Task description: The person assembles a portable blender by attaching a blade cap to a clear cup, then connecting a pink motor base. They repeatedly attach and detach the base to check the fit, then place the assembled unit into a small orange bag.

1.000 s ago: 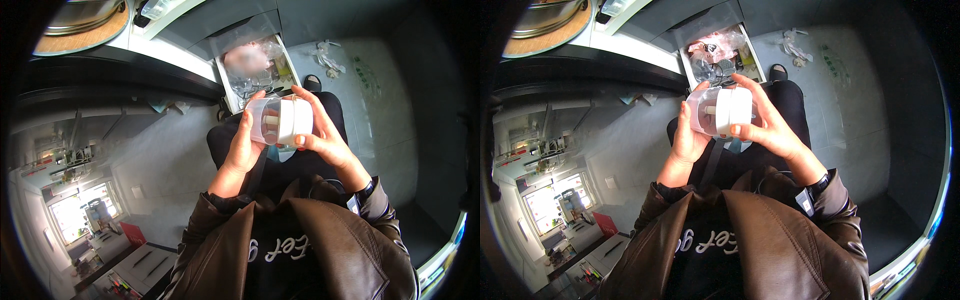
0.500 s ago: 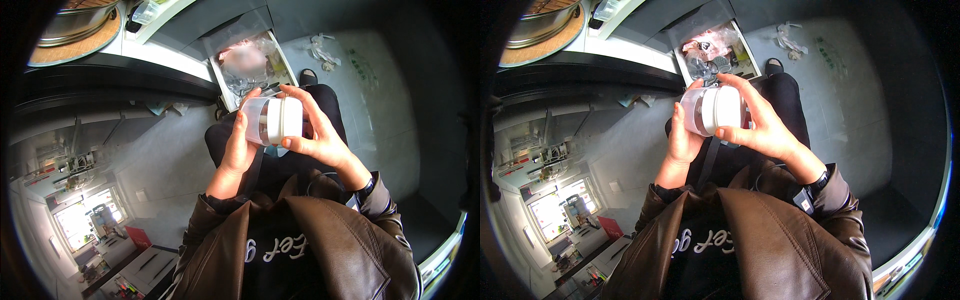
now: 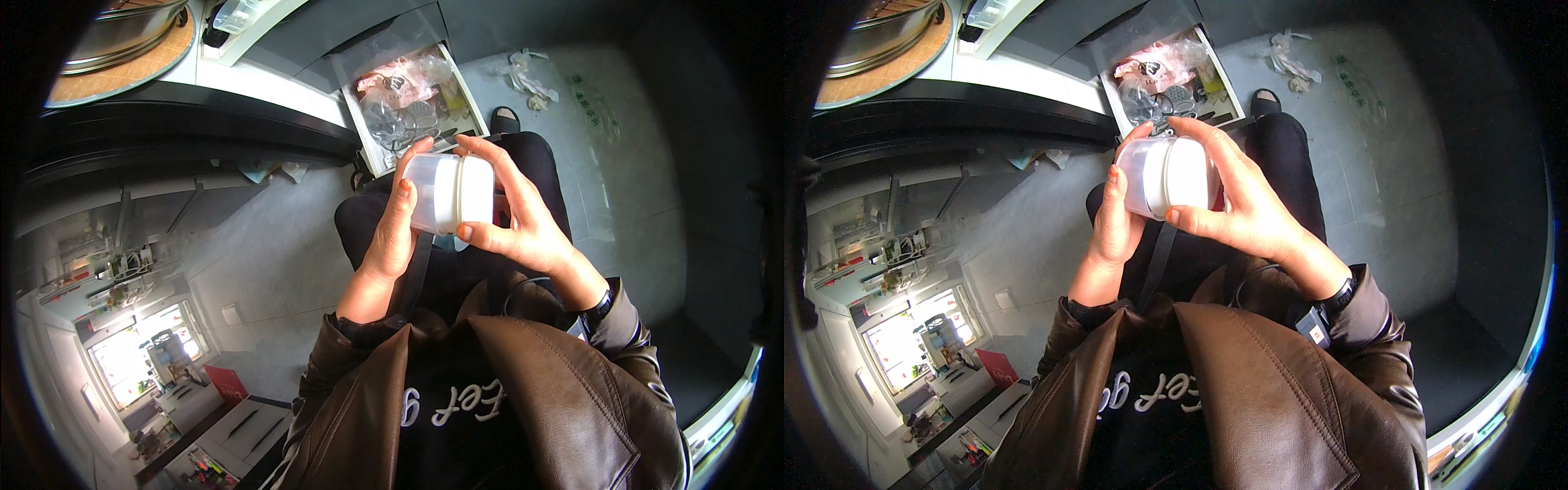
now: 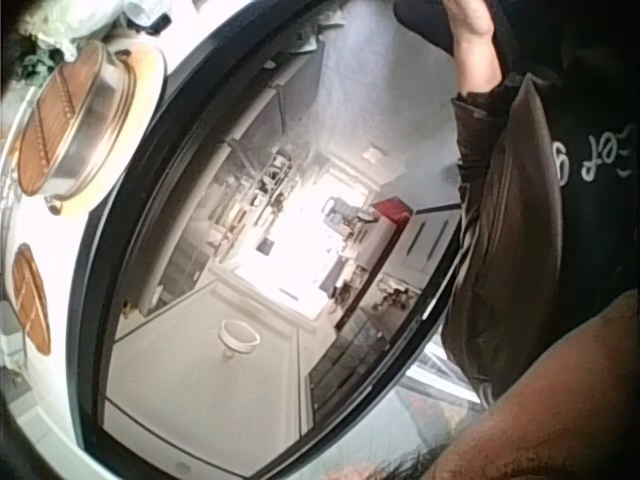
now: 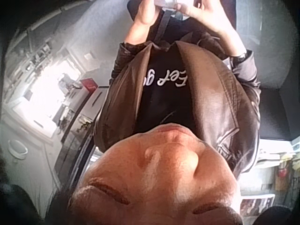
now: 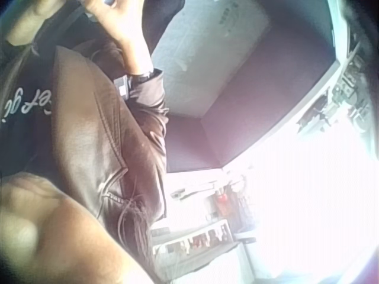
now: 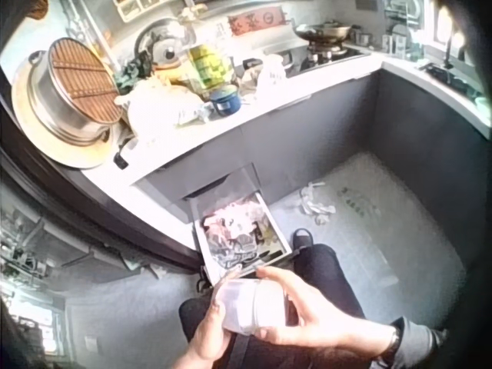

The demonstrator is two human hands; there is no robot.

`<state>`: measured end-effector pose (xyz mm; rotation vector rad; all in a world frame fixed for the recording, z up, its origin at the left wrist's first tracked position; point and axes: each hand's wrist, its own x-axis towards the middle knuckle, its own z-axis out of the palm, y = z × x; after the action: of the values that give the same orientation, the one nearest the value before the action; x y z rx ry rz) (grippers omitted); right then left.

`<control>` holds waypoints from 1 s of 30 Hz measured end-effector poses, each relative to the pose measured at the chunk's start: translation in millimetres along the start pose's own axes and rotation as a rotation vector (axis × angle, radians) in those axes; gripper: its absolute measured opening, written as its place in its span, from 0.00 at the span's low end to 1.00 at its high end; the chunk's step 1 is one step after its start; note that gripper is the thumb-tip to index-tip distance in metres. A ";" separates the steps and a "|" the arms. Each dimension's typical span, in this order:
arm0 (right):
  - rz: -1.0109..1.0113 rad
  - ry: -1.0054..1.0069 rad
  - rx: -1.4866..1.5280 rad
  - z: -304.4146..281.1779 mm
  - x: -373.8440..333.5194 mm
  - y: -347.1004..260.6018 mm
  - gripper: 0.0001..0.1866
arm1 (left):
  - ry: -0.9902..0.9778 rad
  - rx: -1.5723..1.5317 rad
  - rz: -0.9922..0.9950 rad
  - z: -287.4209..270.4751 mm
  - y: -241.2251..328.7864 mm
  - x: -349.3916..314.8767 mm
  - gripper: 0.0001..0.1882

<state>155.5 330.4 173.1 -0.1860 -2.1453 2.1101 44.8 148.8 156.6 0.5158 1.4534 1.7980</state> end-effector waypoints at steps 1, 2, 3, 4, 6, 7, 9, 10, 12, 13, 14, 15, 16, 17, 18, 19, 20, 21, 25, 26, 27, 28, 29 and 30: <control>-0.014 -0.005 -0.036 0.2 0.6 0.6 0.56 | -0.005 -0.019 -0.012 -0.5 -0.3 -0.2 0.43; -0.042 -0.019 -0.072 0.1 1.4 1.2 0.56 | -0.011 -0.046 -0.024 -0.8 -0.3 -0.5 0.43; -0.069 -0.031 -0.109 -0.1 2.6 1.8 0.56 | -0.018 -0.040 -0.036 -1.3 -0.1 -0.6 0.43; -0.099 -0.034 -0.134 0.4 3.0 2.2 0.56 | -0.024 -0.042 -0.047 -1.3 0.1 -0.7 0.43; -0.056 -0.004 -0.136 2.6 3.0 2.3 0.56 | -0.016 0.039 -0.021 -1.0 1.1 -0.5 0.45; -0.039 0.012 -0.130 4.4 2.9 2.2 0.55 | -0.018 0.098 0.016 -0.5 1.7 -0.7 0.46; 0.035 0.018 0.050 6.5 1.1 0.7 0.55 | -0.004 0.209 0.070 0.4 3.6 -1.7 0.47; 0.073 0.020 0.140 7.6 0.1 0.0 0.55 | -0.023 0.264 0.097 -0.5 5.4 -1.6 0.49; 0.128 0.035 0.230 10.0 -1.7 -0.6 0.55 | -0.058 0.248 0.118 -0.1 7.4 -3.7 0.49; 0.155 0.044 0.274 10.4 -2.3 -0.4 0.55 | -0.078 0.240 0.129 0.1 7.9 -4.5 0.49; 0.135 0.062 0.295 12.4 -1.4 1.2 0.54 | -0.074 0.205 0.139 0.9 7.5 -4.8 0.49; 0.130 0.071 0.321 13.6 -0.8 2.9 0.52 | -0.075 0.262 0.164 1.2 7.1 -4.9 0.49; 0.126 0.079 0.347 14.9 -0.2 5.3 0.51 | -0.076 0.320 0.187 1.3 6.2 -4.6 0.49; 0.142 0.092 0.368 15.6 -0.1 7.6 0.49 | -0.077 0.377 0.211 1.2 5.4 -4.2 0.50; 0.147 0.089 0.415 16.1 -0.5 10.3 0.48 | -0.065 0.411 0.274 1.5 3.6 -2.8 0.50; 0.171 0.089 0.459 16.6 -1.3 12.5 0.48 | -0.076 0.497 0.345 0.7 3.1 -1.9 0.50; 0.195 0.089 0.502 17.0 -1.3 15.6 0.48 | -0.086 0.584 0.416 -0.6 2.0 -0.2 0.50; 0.196 0.092 0.530 18.0 -1.1 18.1 0.48 | -0.096 0.671 0.486 -1.7 1.8 0.6 0.50; 0.178 0.082 0.532 19.4 -0.6 25.6 0.50 | -0.143 0.829 0.526 -5.7 1.7 1.3 0.54; 0.179 0.073 0.506 19.0 -0.9 26.7 0.50 | -0.129 0.778 0.501 -5.7 1.2 0.7 0.53; 0.130 0.059 0.436 17.6 -1.7 27.2 0.52 | -0.116 0.726 0.476 -4.8 0.8 -0.4 0.53; 0.091 0.043 0.368 16.6 -2.4 28.4 0.53 | -0.103 0.675 0.451 -3.7 -0.2 -1.5 0.53; 0.048 0.042 0.309 16.4 -2.9 29.7 0.54 | -0.102 0.582 0.374 -2.2 -0.8 -2.6 0.54; 0.025 0.053 0.282 16.5 -3.5 31.9 0.59 | -0.102 0.488 0.298 -0.6 -1.6 -3.9 0.54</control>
<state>156.0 314.1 140.9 -0.2367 -1.7996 2.3615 47.3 145.5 155.5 1.1037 1.8225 1.5948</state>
